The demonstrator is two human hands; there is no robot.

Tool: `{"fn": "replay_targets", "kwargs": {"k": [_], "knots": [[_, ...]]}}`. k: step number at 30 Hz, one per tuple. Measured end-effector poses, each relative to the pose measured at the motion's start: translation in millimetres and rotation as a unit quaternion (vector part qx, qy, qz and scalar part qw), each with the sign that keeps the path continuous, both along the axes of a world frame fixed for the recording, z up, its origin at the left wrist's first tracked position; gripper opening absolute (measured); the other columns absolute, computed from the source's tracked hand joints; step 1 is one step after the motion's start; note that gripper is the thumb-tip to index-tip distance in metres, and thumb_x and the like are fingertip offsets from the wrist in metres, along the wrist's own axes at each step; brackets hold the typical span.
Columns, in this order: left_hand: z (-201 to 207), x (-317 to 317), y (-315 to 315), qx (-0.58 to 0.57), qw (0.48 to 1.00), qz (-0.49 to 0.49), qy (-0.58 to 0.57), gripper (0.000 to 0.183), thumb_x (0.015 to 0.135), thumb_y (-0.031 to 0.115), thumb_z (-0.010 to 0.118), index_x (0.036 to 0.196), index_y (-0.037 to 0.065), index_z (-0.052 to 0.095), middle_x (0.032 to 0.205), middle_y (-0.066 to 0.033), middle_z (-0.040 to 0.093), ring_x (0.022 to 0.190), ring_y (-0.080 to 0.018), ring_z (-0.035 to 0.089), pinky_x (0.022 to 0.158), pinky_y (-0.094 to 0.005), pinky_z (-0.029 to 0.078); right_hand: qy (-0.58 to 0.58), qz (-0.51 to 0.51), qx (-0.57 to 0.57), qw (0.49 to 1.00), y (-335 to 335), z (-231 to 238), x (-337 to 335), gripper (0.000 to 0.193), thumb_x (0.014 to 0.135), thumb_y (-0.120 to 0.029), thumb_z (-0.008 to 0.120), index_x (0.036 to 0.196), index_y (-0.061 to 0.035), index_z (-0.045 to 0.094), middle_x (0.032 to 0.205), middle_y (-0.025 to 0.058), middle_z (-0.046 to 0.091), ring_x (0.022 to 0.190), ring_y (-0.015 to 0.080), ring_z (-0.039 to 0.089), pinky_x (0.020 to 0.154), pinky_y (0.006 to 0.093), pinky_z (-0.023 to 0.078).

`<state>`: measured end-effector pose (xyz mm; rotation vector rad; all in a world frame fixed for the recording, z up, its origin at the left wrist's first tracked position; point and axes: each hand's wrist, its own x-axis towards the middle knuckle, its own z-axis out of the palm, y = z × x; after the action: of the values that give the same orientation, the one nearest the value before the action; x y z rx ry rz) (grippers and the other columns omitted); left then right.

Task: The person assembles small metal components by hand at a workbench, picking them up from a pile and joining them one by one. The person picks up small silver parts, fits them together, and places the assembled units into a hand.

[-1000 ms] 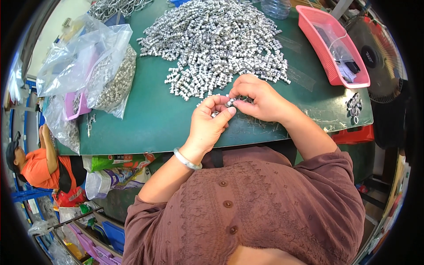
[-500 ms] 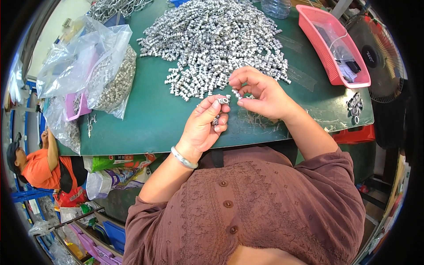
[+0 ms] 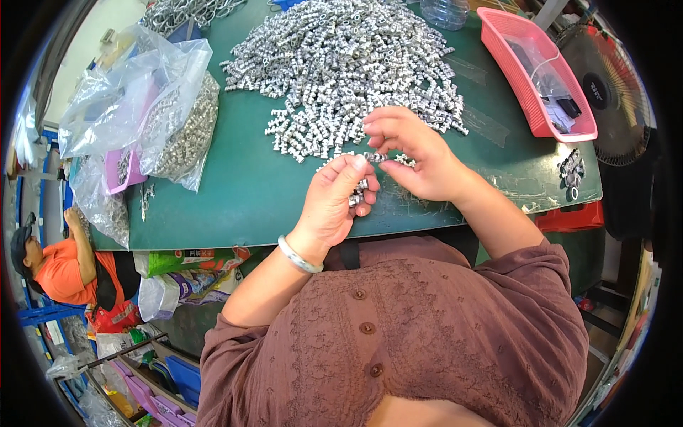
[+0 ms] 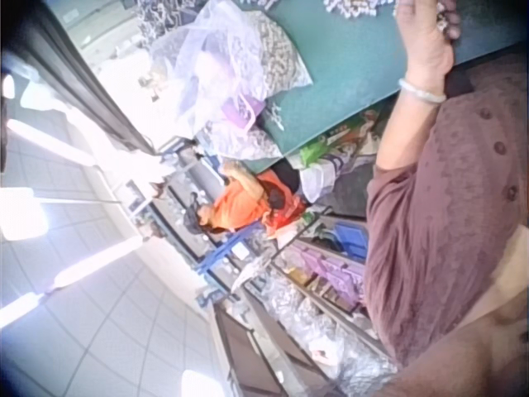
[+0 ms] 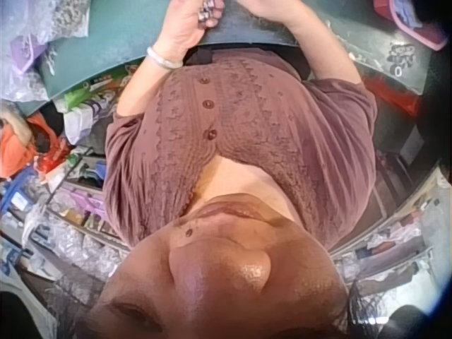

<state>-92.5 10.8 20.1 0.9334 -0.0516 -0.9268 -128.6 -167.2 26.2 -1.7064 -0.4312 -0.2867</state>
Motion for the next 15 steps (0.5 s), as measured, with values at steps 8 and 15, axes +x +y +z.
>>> {"fn": "replay_targets", "kwargs": {"k": [8,15], "knots": [[-1.8,0.3,-1.6,0.040,0.999,0.016,-0.032,0.012,0.088,0.020,0.052,0.085,0.008,0.054,0.072,-0.0024,0.055,0.057,-0.0088,0.048,0.046,-0.0190,0.035,-0.111,-0.036,-0.127,0.985,1.7,3.3,0.8,0.051,0.064,0.012,0.057,0.111,-0.0039,0.048,0.113,0.0130,0.044,0.089,0.0249,0.054,0.075,0.0319,0.047],[-2.7,1.2,4.8,0.030,0.999,0.010,-0.033,0.012,0.089,0.020,0.052,0.086,0.008,0.054,0.073,-0.0026,0.054,0.058,-0.0088,0.046,0.047,-0.0187,0.035,-0.086,-0.050,-0.219,0.971,-10.5,1.7,3.2,0.026,0.067,0.002,0.062,0.092,-0.0025,0.056,0.096,0.0099,0.055,0.088,0.0270,0.053,0.076,0.0340,0.045]]}}
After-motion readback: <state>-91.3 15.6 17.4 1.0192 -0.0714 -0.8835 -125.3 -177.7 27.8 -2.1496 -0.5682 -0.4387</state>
